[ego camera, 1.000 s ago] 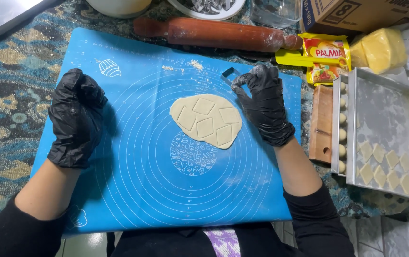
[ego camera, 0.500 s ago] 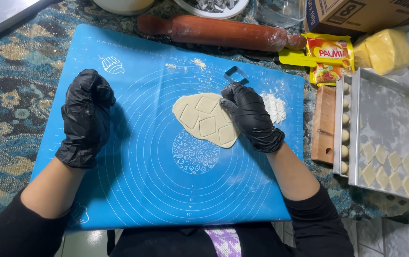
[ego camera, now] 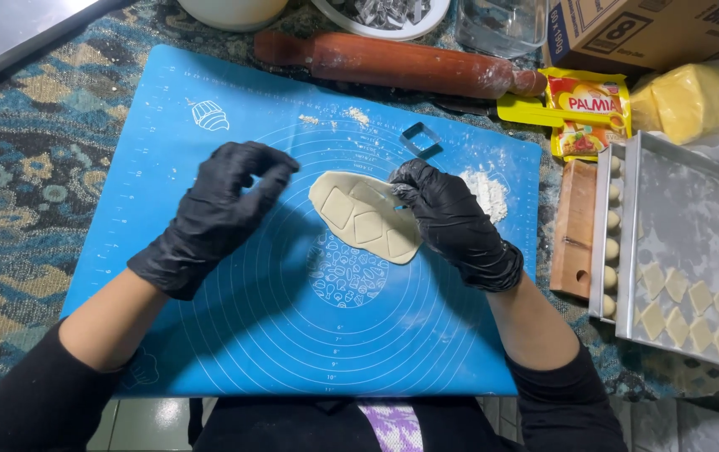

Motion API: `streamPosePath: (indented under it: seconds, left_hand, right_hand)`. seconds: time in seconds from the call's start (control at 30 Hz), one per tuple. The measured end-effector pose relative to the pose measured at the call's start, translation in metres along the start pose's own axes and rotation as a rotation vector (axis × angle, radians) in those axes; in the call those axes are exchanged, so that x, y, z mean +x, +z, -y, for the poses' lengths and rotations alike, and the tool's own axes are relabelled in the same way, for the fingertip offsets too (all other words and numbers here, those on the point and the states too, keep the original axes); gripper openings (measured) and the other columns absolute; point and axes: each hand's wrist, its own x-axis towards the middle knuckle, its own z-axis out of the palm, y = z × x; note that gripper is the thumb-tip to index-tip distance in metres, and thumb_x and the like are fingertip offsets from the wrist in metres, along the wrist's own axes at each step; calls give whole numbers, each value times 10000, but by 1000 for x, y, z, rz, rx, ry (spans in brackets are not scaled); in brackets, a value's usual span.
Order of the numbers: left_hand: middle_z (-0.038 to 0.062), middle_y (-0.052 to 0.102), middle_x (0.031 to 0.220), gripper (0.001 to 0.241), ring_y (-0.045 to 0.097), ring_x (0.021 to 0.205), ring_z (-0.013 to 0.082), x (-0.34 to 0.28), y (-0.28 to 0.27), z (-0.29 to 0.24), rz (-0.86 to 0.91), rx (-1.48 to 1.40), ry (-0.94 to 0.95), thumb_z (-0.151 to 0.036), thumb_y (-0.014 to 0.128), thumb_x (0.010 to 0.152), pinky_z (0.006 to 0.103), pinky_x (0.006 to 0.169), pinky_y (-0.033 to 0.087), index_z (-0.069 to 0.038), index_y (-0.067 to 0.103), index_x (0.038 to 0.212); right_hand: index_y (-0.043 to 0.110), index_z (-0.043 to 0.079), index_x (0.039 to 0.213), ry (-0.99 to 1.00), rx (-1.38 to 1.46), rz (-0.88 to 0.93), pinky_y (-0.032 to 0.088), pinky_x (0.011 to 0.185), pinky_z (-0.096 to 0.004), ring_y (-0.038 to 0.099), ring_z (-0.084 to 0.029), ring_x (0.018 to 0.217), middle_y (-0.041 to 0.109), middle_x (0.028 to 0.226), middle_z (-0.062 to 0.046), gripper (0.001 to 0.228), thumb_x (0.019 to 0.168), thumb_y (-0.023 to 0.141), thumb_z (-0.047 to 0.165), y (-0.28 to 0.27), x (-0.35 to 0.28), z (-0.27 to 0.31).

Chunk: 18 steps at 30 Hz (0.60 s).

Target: Cutting diamond-shaped pieces of dough with a cutter and arranging them neatly on a metal tray using a scraper.

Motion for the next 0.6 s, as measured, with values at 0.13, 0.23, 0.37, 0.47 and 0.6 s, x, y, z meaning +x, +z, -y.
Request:
streamPosePath:
  seconds: [0.13,0.23,0.37,0.47,0.6]
  left_hand:
    - [137,719,1204,384,627,1143,415,5,15,-37,263,387,324,-315,699,984,528,970,504,-139,669,1324]
    - [206,716,1220,391,626,1165,466,14,25,-35,426,320,344,-242,705,968,555,986,505,-74,669,1319]
    - [167,765,1051,196,718,1071,377,17,41,-10,423,-1,200,-100,702,954,445,937,560,-54,745,1140]
    - [179,764,1009,182,728,1068,376,19,41,-3,418,-97,234,-53,713,950,438,918,560,-35,741,1129]
    - [193,767,963,184,756,971,326,21,34,-23,400,-140,232,-28,706,949,428,873,582,-10,729,1131]
  right_hand:
    - [771,83,903,-13,267,86,601,723,-502,616,-555,893,723,803,-264,250,989,653,285,-37,-2,38]
    - [762,37,877,-23,388,143,602,672,-496,608,-581,828,705,740,-302,248,996,645,220,-50,-3,41]
    - [741,114,898,-32,416,231,622,601,-354,756,-329,672,737,654,-100,193,1011,637,232,-58,0,22]
    - [720,143,959,-40,443,257,607,538,-328,728,-305,585,689,596,-28,110,1022,661,211,-63,4,12]
    - [724,-19,935,-158,345,159,575,833,-562,584,-626,834,725,790,-275,218,1039,602,128,-77,5,12]
